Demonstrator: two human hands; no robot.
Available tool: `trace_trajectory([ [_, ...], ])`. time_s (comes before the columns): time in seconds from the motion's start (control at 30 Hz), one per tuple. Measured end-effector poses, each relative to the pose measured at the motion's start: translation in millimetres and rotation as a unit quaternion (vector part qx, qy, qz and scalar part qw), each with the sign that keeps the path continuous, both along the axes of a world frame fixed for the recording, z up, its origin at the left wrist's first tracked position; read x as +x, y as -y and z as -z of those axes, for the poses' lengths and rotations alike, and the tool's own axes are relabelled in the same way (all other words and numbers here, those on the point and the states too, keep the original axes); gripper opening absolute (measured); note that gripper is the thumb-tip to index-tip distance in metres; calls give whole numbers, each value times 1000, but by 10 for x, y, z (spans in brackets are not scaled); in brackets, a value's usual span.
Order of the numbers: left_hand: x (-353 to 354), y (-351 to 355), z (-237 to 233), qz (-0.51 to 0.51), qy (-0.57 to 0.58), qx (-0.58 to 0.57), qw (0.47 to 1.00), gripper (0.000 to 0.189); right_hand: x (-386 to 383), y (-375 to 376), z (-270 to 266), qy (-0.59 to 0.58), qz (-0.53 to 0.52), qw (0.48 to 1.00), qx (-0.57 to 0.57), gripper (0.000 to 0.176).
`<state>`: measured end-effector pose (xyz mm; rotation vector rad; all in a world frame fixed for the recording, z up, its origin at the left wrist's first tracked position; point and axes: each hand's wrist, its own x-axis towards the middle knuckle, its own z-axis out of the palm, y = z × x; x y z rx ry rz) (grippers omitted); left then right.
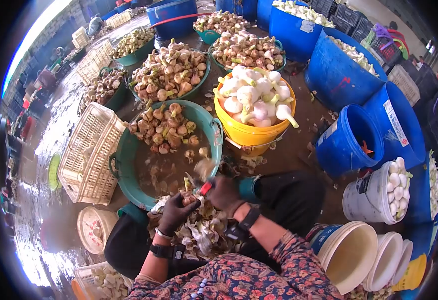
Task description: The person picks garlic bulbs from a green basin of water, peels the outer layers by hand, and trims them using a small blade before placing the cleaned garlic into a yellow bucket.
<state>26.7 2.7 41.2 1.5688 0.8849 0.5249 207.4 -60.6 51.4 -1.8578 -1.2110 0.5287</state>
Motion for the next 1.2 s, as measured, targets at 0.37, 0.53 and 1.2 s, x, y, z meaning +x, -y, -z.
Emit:
trace_trajectory([
  [0.37,-134,227,-67,47,-178,296,937,39,-399,197,399,-261,-74,958,-97,37],
  [0.53,-95,215,-24,57,-183,333,923,38,-421,174,533,-114,-83,989,-52,36],
  [1.2,-15,327,196,-32,-3,7,999,68,-406,213,447,-228,-257,933,109,44],
])
